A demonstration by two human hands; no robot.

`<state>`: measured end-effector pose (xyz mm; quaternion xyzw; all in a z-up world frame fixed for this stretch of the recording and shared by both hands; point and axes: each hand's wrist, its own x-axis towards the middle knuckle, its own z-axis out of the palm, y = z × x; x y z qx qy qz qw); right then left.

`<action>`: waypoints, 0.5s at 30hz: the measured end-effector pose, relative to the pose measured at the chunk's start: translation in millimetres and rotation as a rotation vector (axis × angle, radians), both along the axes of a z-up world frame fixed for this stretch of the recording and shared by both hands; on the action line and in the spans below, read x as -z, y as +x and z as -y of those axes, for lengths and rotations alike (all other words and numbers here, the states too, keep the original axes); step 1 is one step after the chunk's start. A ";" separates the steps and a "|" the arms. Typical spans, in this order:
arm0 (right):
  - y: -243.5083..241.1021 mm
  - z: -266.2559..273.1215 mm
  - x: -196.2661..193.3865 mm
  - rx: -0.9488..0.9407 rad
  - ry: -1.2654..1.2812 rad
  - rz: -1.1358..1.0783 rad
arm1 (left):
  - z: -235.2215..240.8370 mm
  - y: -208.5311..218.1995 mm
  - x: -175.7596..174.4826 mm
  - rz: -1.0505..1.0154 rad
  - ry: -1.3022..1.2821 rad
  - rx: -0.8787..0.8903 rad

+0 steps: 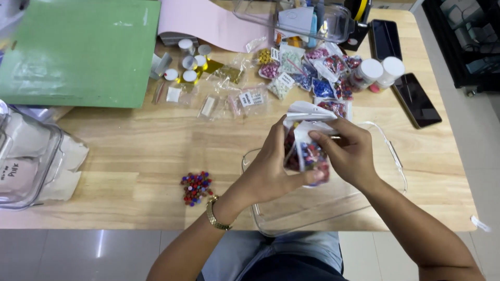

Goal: Sorting and organizing various craft supplies like beads, small bags, and jars into a clear plastic bin on a wooden workbench.

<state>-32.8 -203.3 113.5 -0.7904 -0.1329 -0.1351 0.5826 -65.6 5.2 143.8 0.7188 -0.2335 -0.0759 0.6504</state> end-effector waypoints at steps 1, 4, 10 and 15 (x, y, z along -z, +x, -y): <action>-8.7 0.5 5.2 0.005 -0.003 -0.008 | 4.0 -1.6 2.5 -0.008 -0.003 0.005; -28.8 8.7 16.2 0.083 -0.134 0.091 | 19.4 -0.4 17.6 -0.084 0.015 0.036; -55.8 58.4 32.3 0.159 -0.249 -0.026 | 54.0 8.7 34.5 -0.168 0.259 0.240; -69.1 61.1 2.9 0.132 -0.424 -0.295 | 78.1 18.0 50.6 -0.200 0.504 0.341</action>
